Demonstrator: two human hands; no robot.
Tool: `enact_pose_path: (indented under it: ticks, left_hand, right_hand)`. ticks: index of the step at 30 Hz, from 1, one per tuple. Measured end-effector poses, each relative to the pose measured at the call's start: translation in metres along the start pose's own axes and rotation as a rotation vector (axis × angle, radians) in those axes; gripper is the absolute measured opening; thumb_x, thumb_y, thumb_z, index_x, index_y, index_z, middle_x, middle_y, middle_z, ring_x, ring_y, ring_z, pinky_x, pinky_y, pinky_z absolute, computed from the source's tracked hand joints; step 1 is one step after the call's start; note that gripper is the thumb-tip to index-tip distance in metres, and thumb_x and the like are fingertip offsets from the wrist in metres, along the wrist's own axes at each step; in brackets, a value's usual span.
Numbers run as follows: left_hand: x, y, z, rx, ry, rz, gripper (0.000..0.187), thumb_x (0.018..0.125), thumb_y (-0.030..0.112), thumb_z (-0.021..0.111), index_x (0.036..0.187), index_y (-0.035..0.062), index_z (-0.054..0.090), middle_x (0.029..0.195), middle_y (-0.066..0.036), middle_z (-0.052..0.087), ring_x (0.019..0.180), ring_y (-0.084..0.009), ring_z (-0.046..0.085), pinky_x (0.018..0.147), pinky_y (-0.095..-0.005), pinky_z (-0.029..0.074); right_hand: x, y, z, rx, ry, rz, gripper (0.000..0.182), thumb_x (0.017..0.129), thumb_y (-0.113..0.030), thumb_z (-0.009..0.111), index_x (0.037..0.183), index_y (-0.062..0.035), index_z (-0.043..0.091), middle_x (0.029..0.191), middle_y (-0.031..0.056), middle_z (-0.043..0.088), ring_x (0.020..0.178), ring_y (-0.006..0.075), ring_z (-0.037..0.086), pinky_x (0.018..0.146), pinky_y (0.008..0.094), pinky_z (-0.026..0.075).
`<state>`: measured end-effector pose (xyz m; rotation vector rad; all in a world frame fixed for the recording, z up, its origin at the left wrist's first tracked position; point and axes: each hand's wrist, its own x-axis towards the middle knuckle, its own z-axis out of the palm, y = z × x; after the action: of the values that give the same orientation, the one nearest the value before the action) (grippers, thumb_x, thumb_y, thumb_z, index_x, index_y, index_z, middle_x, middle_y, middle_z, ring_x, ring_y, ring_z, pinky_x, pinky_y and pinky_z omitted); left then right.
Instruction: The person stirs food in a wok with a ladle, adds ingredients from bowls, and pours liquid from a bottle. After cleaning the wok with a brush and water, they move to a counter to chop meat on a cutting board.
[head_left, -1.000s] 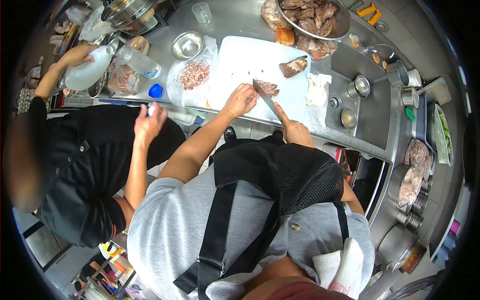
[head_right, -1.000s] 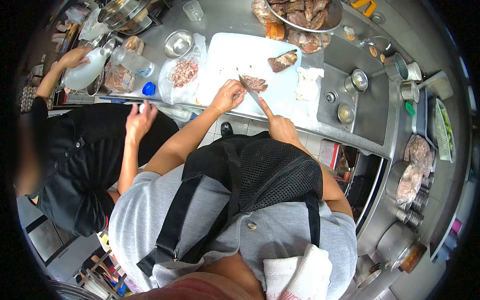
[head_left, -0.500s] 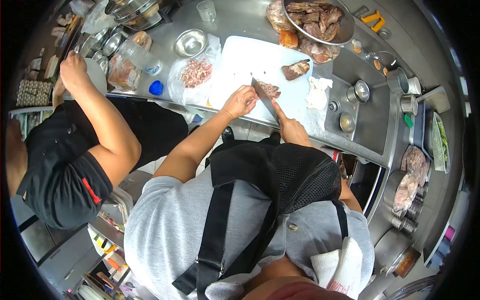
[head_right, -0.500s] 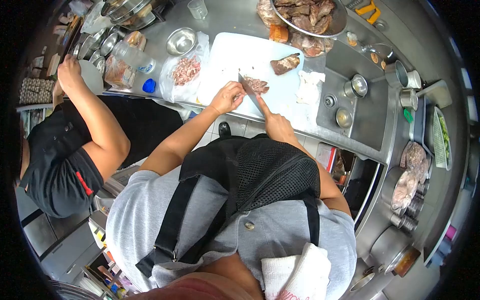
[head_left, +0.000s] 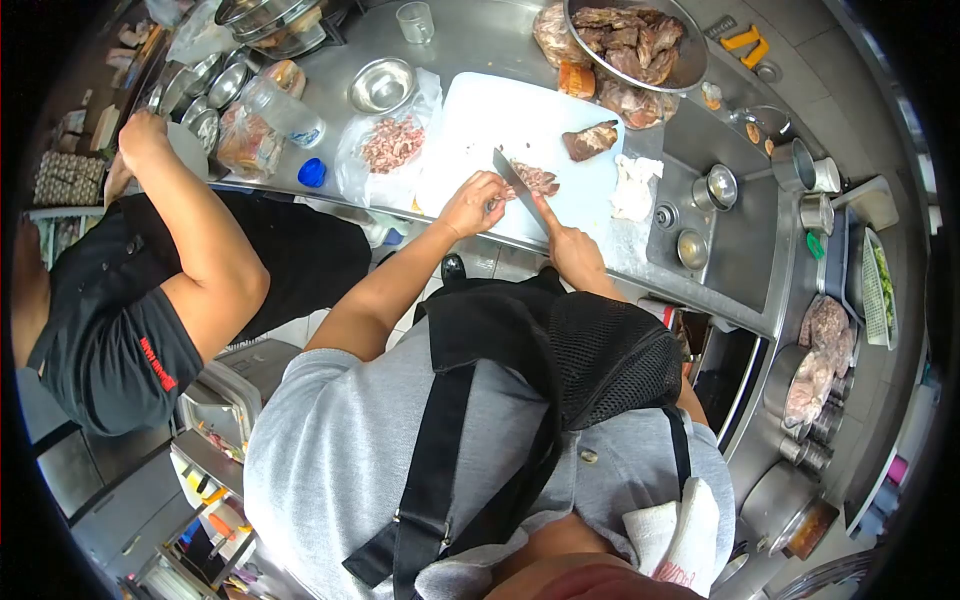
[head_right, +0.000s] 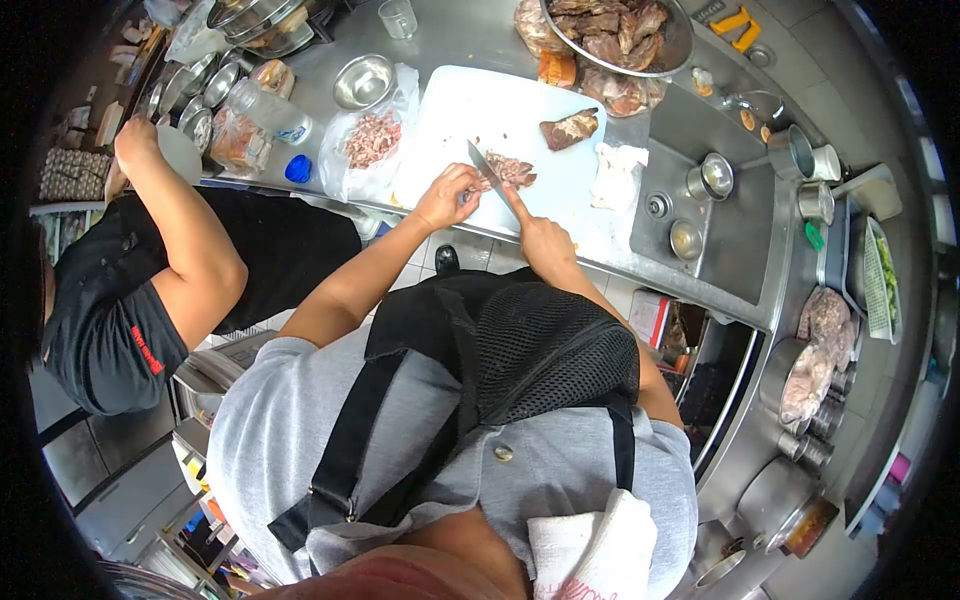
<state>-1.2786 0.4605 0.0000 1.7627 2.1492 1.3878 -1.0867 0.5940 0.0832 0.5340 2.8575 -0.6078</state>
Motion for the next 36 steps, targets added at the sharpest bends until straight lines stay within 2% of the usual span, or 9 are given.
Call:
enact_pose_path:
  ticks: [4,8,10,16,22,26,29,35,36]
  left_hand:
    - [0.004,0.001,0.000,0.011,-0.032,-0.006,0.013,0.071,0.003,0.066,0.082,0.0054,0.061,0.091,-0.009,0.059,0.090,-0.0279,0.058,0.078,-0.0353,0.050]
    - [0.002,-0.003,0.001,0.013,0.006,0.009,0.013,0.071,0.003,0.066,0.083,0.0057,0.062,0.091,-0.009,0.059,0.088,-0.0277,0.058,0.077,-0.0356,0.050]
    - [0.002,-0.002,0.001,0.014,0.002,0.013,0.013,0.071,0.003,0.066,0.083,0.0061,0.062,0.092,-0.009,0.060,0.088,-0.0275,0.058,0.077,-0.0361,0.050]
    - [0.000,-0.001,0.000,0.000,0.002,-0.022,0.011,0.072,0.004,0.067,0.081,0.0063,0.062,0.092,-0.009,0.059,0.089,-0.0278,0.059,0.078,-0.0360,0.051]
    - [-0.002,-0.003,-0.002,0.003,-0.003,0.003,0.013,0.072,0.006,0.070,0.082,0.0058,0.062,0.093,-0.008,0.059,0.090,-0.0278,0.058,0.079,-0.0367,0.050]
    - [-0.004,0.013,-0.011,-0.012,0.106,-0.028,0.015,0.072,0.006,0.070,0.084,0.0052,0.062,0.094,-0.009,0.059,0.093,-0.0283,0.058,0.081,-0.0371,0.049]
    - [-0.009,0.008,-0.011,0.010,0.086,-0.020,0.016,0.073,0.005,0.069,0.086,0.0048,0.061,0.095,-0.009,0.058,0.093,-0.0288,0.057,0.081,-0.0373,0.049]
    - [-0.007,0.000,-0.005,0.006,-0.013,0.001,0.013,0.073,0.004,0.069,0.084,0.0050,0.061,0.092,-0.009,0.059,0.091,-0.0285,0.058,0.079,-0.0371,0.049]
    - [-0.006,0.000,-0.005,0.004,-0.019,0.009,0.012,0.073,0.003,0.069,0.083,0.0048,0.061,0.092,-0.009,0.060,0.091,-0.0284,0.058,0.079,-0.0370,0.049]
  right_hand:
    - [-0.015,-0.014,-0.028,-0.066,-0.021,-0.009,0.091,0.078,0.005,0.050,0.152,-0.0293,0.012,0.072,0.0236,0.065,0.066,0.0385,0.066,0.060,0.0491,0.051]
    - [-0.013,-0.012,-0.008,-0.036,-0.080,0.055,0.090,0.078,0.005,0.049,0.152,-0.0291,0.012,0.071,0.0234,0.065,0.066,0.0390,0.066,0.060,0.0495,0.051]
    - [-0.002,-0.001,0.017,0.050,0.031,0.005,0.085,0.081,0.003,0.048,0.152,-0.0277,0.014,0.070,0.0237,0.064,0.065,0.0398,0.065,0.060,0.0505,0.050]
    - [-0.005,-0.007,-0.021,0.072,0.015,-0.043,0.075,0.088,-0.002,0.046,0.151,-0.0292,0.017,0.069,0.0249,0.063,0.064,0.0414,0.064,0.061,0.0521,0.049]
    - [0.004,-0.005,0.020,0.138,0.064,0.005,0.069,0.093,-0.008,0.046,0.151,-0.0290,0.015,0.069,0.0243,0.063,0.064,0.0426,0.063,0.062,0.0526,0.048]
    - [0.005,-0.001,0.025,0.105,0.084,-0.009,0.075,0.090,-0.005,0.048,0.151,-0.0298,0.013,0.069,0.0239,0.063,0.064,0.0421,0.063,0.061,0.0523,0.049]
    - [0.004,-0.005,0.028,0.124,0.053,-0.004,0.070,0.092,-0.009,0.048,0.151,-0.0301,0.015,0.068,0.0236,0.063,0.064,0.0422,0.063,0.062,0.0528,0.048]
    - [-0.007,-0.015,-0.008,0.043,0.038,-0.032,0.075,0.089,-0.004,0.049,0.150,-0.0322,0.017,0.070,0.0229,0.063,0.066,0.0414,0.063,0.060,0.0521,0.048]
    - [-0.011,-0.020,-0.015,0.022,-0.008,0.003,0.083,0.084,0.001,0.050,0.151,-0.0320,0.013,0.075,0.0247,0.064,0.070,0.0403,0.065,0.064,0.0509,0.049]
